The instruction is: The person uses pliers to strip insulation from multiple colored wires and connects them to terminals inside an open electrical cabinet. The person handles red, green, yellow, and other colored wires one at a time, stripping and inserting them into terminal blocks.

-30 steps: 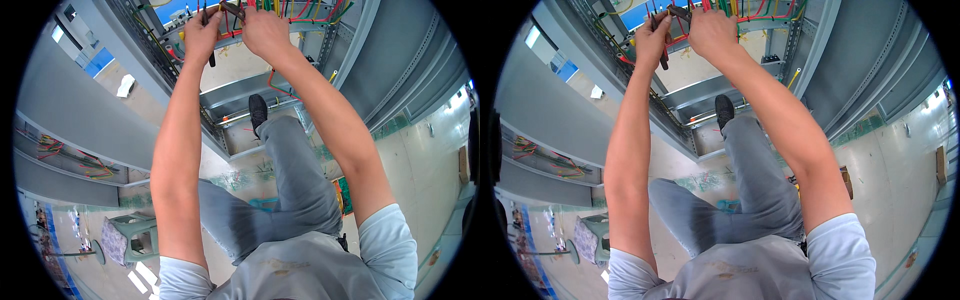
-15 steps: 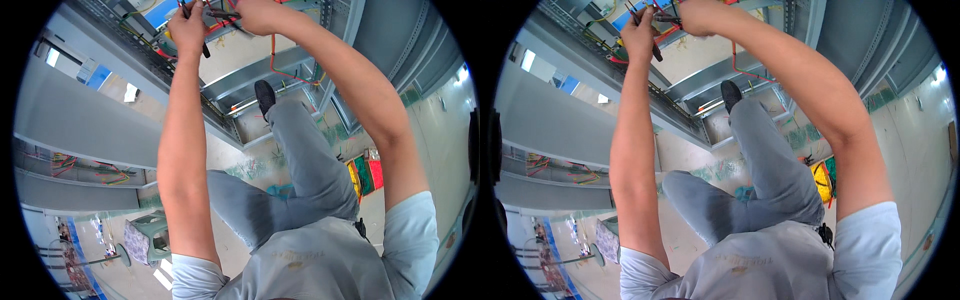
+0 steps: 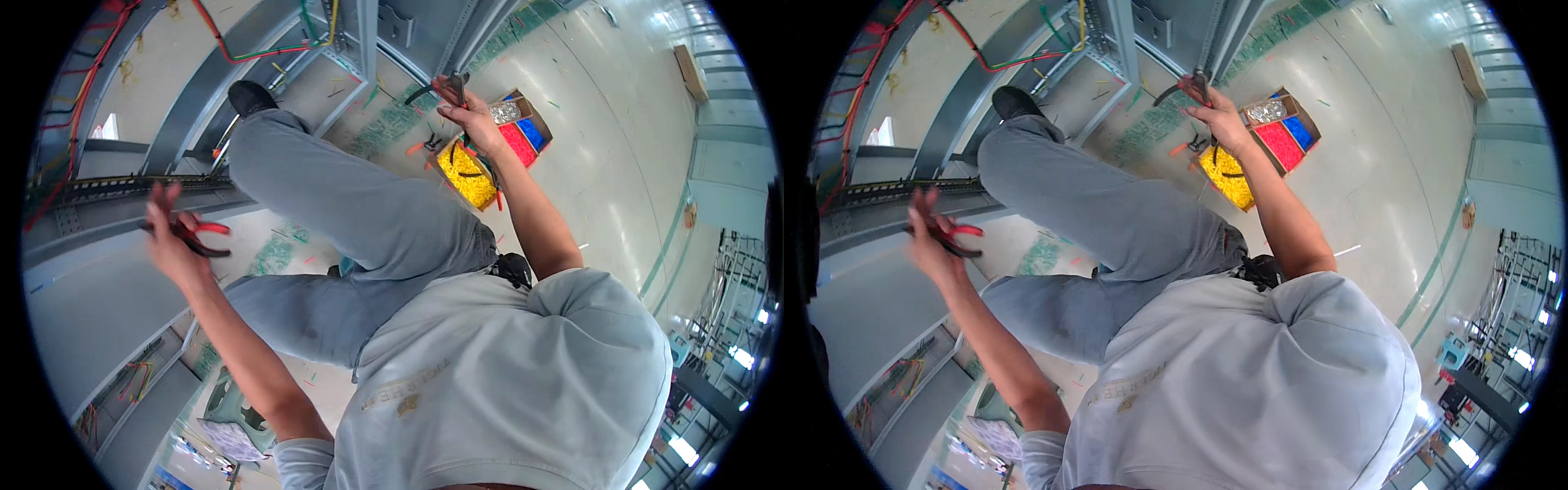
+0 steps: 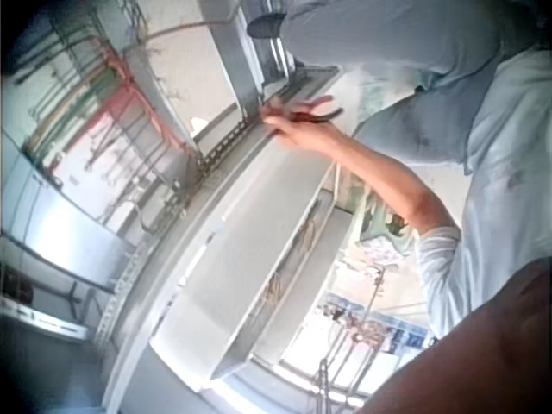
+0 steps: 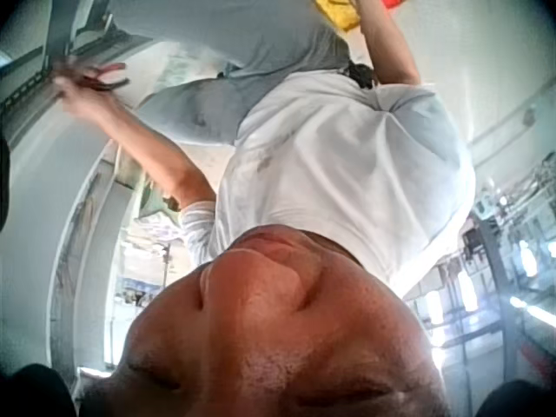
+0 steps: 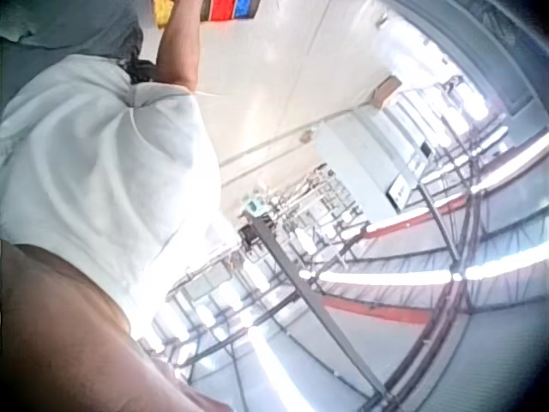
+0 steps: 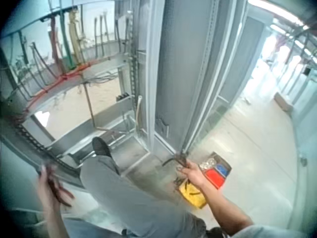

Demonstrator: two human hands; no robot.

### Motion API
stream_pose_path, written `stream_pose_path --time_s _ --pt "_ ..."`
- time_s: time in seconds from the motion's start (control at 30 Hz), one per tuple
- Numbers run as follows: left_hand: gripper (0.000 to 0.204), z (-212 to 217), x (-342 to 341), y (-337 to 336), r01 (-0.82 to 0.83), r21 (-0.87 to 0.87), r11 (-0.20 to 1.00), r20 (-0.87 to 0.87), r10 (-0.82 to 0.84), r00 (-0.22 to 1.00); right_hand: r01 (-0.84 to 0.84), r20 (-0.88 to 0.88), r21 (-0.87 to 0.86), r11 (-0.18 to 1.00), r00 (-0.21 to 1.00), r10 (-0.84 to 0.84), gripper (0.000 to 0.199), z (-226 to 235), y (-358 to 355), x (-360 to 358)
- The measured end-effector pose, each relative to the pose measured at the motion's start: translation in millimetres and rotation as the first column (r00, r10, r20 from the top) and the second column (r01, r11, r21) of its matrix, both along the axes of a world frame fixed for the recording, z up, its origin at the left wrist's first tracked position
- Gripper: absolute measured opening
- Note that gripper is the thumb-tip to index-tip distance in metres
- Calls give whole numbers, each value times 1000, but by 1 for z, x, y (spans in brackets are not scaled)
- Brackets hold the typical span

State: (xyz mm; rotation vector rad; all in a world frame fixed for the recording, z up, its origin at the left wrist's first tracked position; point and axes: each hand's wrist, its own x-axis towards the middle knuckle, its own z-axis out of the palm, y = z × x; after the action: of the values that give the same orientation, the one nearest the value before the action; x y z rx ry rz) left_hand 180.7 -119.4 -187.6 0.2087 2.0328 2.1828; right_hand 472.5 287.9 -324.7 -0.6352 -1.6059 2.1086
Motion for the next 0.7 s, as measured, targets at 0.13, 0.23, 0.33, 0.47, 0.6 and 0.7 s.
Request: stream_pose_path --time_s 0.13,0.23,0.33,0.47,0.6,0.7 --pt "47 -80 44 -21 24 44 999 281 -36 959 238 89 -125 963 970 -228 47 -82 22 30" --pt "44 -118 75 -39 -45 154 987 463 -32 886 188 180 -385 904 976 -126 27 -135 19 52" --pt "43 -124 90 -45 -76 184 980 550 -39 834 322 647 -192 927 752 -127 18 -210 6 86" --pt "43 -108 92 -38 -80 234 969 549 -64 833 123 846 301 946 423 -324 36 -262 5 127" --pt "45 -61 80 -22 -35 284 958 411 -88 908 -66 878 388 919 329 -347 70 -209 25 87" --pt "43 -14 75 16 12 224 975 298 -80 951 126 492 370 921 814 -309 60 -130 4 12"
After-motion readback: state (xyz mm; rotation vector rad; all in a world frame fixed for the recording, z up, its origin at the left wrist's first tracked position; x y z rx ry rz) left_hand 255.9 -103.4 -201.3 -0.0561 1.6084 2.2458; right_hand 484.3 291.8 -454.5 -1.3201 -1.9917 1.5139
